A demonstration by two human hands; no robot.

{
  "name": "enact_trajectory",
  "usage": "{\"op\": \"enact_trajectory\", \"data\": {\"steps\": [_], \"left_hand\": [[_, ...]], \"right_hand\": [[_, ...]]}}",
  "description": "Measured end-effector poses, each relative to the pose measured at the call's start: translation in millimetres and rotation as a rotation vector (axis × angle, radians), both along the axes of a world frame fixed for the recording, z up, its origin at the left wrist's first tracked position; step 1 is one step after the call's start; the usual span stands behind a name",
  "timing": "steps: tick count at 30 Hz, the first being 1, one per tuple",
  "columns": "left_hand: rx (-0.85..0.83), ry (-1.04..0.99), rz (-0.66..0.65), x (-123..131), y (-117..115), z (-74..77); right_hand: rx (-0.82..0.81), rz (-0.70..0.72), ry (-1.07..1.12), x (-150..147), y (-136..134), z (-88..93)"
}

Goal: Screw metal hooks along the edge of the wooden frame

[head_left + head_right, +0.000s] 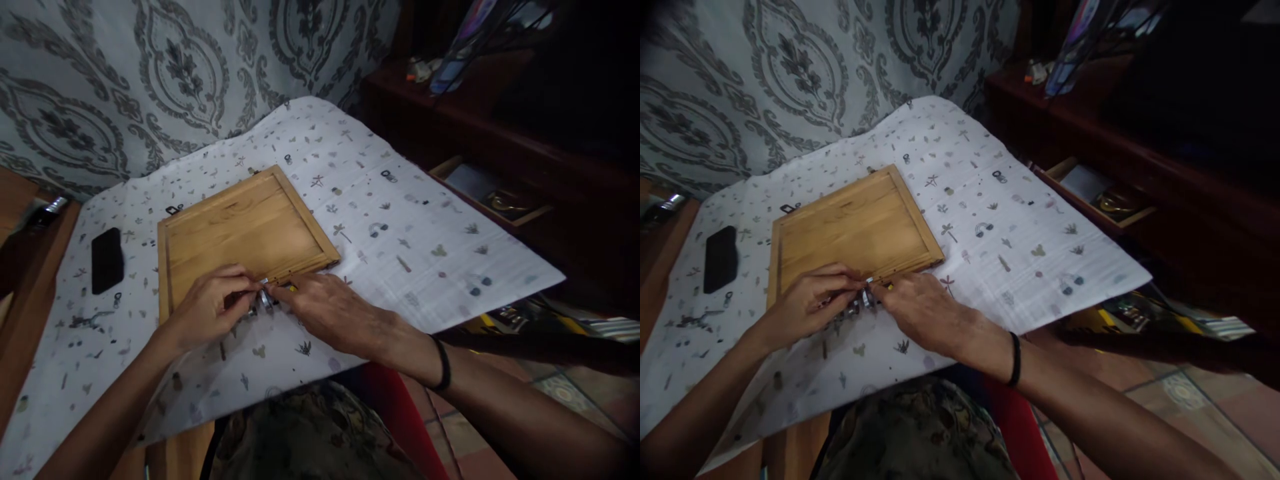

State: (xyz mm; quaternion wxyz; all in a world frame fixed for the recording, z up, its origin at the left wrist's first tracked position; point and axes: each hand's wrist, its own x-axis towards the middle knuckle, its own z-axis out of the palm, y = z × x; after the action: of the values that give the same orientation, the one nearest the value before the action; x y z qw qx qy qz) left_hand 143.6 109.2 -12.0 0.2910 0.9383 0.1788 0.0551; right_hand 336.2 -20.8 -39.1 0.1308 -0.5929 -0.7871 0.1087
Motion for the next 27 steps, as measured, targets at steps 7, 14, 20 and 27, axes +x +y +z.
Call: {"op": "enact_trajectory", "data": {"steps": [7, 14, 20, 27], "left_hand": [[-0.131, -0.043, 0.084, -5, 3, 0.3], [-0.04, -0.071, 0.335, -48, 1, 8.6], [-0.021, -0.093, 0.442, -101, -6, 5.6], [-0.097, -0.103, 0.482, -121, -8, -4.7]], "right_hand": [[-0.002, -0.006, -0.085, -1, 0, -3.0], [0.022, -0.021, -0.145, -2, 1, -6.6], [0.087, -0.017, -0.164, -1, 3, -16.7], [0.045, -0.002, -0.189, -1, 3, -16.2]]}}
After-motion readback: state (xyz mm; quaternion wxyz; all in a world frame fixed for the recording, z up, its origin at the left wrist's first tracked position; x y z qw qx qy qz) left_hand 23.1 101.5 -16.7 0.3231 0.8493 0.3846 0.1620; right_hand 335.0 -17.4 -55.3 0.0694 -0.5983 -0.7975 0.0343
